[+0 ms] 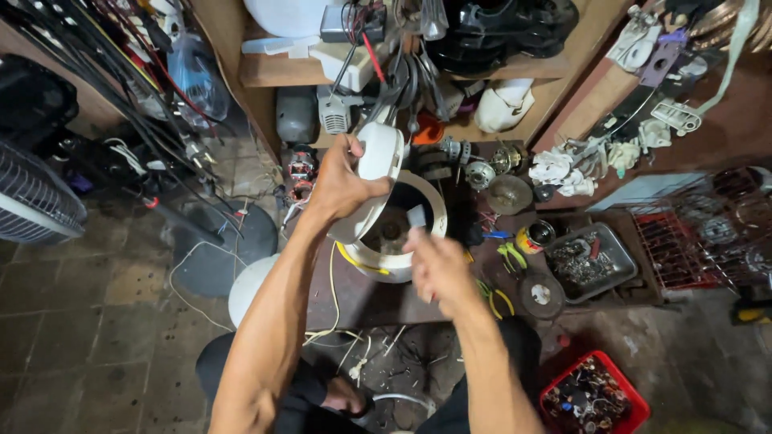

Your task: The person disassembles a white plastic appliance lid using a screwdriver, removes a small cylindrical component, and reassembles the lid. They manipulate wires and small parts on a cluttered workbench.

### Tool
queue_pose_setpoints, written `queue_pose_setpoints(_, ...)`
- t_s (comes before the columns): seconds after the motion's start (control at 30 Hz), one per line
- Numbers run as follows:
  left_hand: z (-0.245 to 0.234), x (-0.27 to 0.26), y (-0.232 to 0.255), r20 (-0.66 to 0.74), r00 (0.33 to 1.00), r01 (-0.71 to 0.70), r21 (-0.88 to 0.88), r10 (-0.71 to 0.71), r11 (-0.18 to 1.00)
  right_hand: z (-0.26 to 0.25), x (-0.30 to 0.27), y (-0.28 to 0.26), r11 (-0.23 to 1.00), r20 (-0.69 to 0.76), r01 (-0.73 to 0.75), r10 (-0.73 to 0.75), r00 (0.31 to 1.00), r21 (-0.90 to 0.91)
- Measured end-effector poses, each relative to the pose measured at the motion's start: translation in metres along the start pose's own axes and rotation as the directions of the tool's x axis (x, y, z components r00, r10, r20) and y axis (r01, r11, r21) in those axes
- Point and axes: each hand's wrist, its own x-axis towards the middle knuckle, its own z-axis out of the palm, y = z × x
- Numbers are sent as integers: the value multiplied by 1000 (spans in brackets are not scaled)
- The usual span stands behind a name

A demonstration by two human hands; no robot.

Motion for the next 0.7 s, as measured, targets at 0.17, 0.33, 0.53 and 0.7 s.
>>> queue_pose_setpoints(0.17, 3, -3, -7, 5, 1000, 12, 22, -12, 1000, 15, 49, -22, 966, -111, 258, -254, 961, 23)
queue_pose_setpoints(0.33, -4, 0, -3, 10, 1000, 22, -17, -22, 1000, 37, 68, -30, 955, -82, 284, -277, 957, 87)
queue_pose_setpoints(0.53, -15, 2, -1, 0, 1000, -8, -45, 8, 999, 59, 56, -51, 924, -63, 183, -172, 983, 335)
queue_pose_setpoints(0.7, -13, -5, 8, 20, 1000, 0, 108, -3, 994, 58, 76, -45, 907, -115, 213, -183, 976, 363)
